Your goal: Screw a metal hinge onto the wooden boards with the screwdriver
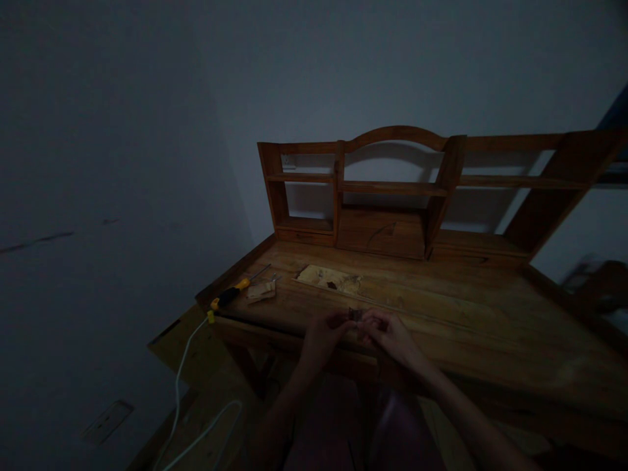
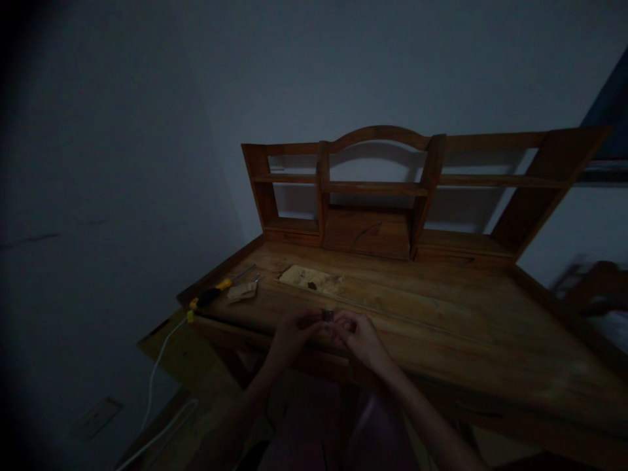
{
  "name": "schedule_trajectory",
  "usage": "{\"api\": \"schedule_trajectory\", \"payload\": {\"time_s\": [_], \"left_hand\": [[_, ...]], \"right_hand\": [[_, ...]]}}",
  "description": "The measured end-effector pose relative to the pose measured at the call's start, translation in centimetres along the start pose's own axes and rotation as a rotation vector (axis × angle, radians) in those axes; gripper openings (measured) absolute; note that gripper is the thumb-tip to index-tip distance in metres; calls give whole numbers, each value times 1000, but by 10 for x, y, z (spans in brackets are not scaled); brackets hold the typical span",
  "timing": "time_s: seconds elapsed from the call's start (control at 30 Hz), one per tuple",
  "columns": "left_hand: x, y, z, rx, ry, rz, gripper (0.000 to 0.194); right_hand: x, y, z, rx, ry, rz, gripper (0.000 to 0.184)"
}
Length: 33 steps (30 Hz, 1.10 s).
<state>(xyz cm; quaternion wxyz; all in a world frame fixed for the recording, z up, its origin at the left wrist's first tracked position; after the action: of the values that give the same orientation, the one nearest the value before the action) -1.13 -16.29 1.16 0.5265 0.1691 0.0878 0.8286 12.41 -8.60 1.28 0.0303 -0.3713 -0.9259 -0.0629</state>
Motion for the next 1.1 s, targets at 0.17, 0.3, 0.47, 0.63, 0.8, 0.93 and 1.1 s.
{"api": "schedule_trajectory", "payload": {"time_s": [0.17, 0.3, 0.47, 0.63, 0.8, 0.93, 1.1], "left_hand": [[0, 0, 0, 26, 24, -10, 25], [-1, -3, -2, 44, -11, -28, 24], [-2, -3, -5, 35, -15, 27, 28], [31, 58, -16, 152, -55, 218, 34], [77, 186, -29, 823, -159, 535, 32], [106, 237, -55, 1165, -29, 314, 33], [118, 237, -72, 1229, 48, 200, 22]], "right_hand": [[-2, -5, 0, -36, 42, -44, 39], [-2, -8, 1, -87, 80, -53, 37], [-1, -5, 0, -214, 124, 13, 39], [-3, 8, -7, -293, 116, 57, 46], [-15, 48, -9, -230, 63, 165, 53], [-25, 81, 2, -164, 5, 267, 59], [-39, 104, 6, -156, -1, 324, 62]]}}
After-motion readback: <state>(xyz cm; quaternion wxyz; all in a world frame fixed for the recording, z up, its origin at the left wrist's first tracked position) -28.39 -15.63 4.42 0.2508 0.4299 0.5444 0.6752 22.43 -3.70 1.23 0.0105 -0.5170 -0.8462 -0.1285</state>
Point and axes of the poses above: each hand's wrist, its own x-axis towards the middle knuckle, its own y-axis out of the back of the hand, z = x × y, the point moved 6 cm from there along x, towards the middle knuckle, and after that the axes turned 10 degrees about x, right-handed, at the moved point
